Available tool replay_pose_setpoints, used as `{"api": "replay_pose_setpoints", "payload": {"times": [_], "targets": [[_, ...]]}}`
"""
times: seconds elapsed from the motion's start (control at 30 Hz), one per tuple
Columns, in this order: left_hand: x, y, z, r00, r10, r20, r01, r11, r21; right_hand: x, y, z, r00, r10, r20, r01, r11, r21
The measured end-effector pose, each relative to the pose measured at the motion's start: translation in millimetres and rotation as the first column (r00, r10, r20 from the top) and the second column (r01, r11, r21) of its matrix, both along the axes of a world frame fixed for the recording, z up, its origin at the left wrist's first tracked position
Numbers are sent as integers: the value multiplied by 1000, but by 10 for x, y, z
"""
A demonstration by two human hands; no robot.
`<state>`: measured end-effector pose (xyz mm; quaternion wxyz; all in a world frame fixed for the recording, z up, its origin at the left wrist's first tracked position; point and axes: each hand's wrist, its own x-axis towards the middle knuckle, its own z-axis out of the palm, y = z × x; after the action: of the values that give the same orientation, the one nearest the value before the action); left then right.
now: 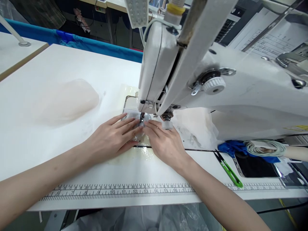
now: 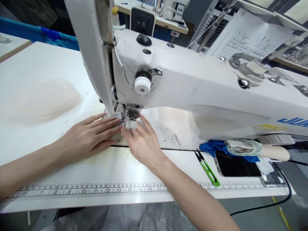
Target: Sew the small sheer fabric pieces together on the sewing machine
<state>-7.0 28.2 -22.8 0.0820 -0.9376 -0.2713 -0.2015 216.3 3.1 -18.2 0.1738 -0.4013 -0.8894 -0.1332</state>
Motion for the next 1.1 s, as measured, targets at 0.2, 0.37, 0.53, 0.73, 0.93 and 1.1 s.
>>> {"api": "replay_pose_setpoints", "payload": {"times": [0.2, 0.37, 0.53, 0.73, 0.93, 1.1], "targets": [[-11, -6, 10, 994, -66, 89, 60, 996, 73, -40, 58, 23, 999, 15, -35, -11, 995, 99], [28, 8, 87, 985, 84, 152, -67, 991, -115, -41, 111, 2, 988, 9, -157, 9, 993, 113], [150, 165, 218, 979, 203, 15, -183, 912, -366, -40, 162, -55, 921, -122, -370, 137, 990, 15], [331, 223, 122, 950, 309, 41, -299, 940, -165, -49, 179, -73, 883, -188, -430, 180, 982, -59], [196, 11, 114, 991, 134, 1, -134, 990, 49, -23, 90, -90, 945, -12, -326, 1, 999, -33], [59, -147, 29, 999, 23, -45, -17, 992, 127, 4, -17, -78, 977, 121, -178, -111, 992, 68]]}}
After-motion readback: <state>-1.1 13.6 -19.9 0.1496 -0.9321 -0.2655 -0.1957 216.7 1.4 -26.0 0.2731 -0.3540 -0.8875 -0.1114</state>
